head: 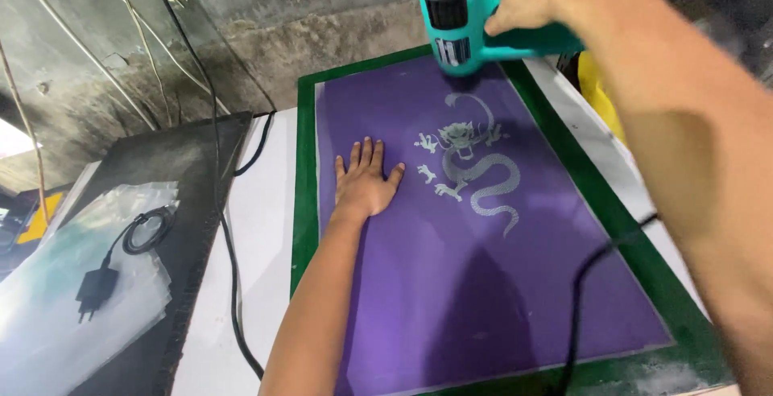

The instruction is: Drying a screen printing frame using a heat gun and checking for dryness by hand.

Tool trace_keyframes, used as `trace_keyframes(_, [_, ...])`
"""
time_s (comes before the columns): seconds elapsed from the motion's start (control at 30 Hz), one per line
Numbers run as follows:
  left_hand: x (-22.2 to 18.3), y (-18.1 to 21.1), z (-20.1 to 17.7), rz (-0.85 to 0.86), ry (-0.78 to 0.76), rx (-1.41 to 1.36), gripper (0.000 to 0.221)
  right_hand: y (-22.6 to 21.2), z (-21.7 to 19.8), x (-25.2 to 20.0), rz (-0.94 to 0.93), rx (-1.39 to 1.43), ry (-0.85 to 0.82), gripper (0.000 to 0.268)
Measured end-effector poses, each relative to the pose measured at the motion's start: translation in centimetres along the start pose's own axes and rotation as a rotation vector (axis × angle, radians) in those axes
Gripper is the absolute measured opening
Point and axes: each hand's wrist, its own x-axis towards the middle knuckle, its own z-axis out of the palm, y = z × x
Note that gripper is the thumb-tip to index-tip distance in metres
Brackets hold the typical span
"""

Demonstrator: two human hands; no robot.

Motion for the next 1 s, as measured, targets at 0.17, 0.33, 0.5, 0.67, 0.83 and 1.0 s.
trace_keyframes(0.17, [0.0,-0.3,0.3,0.025,0.016,-0.014,0.082,-0.1,0.0,-1.3,-0.094,0.317,-0.029,0.051])
trace_keyframes(0.33, [-1.0,0.0,-0.4,0.019,-0.001,0.035,0.076,1.5,2.8,0.8,-0.122,0.264,-0.026,0.039])
trace_keyframes(0.5, [0.0,-0.3,0.6,0.026,0.029,-0.024,0.080,0.3,3.5,0.3,-0.047,0.175,-0.099,0.043])
trace_keyframes(0.67, [0.2,-0.3,0.1,-0.006,-0.030,-0.001,0.080,3.1,5.9,3.0,-0.093,0.170,-0.082,0.042])
trace_keyframes(0.83, [0.4,-0.4,0.5,0.024,0.008,0.007,0.080,1.2,4.1,0.5,0.050,0.306,-0.118,0.043])
trace_keyframes(1.0, [0.1,-0.5,0.1,0.032,-0.017,0.014,0.086,0.6,2.1,0.5,-0.130,0.244,-0.063,0.031])
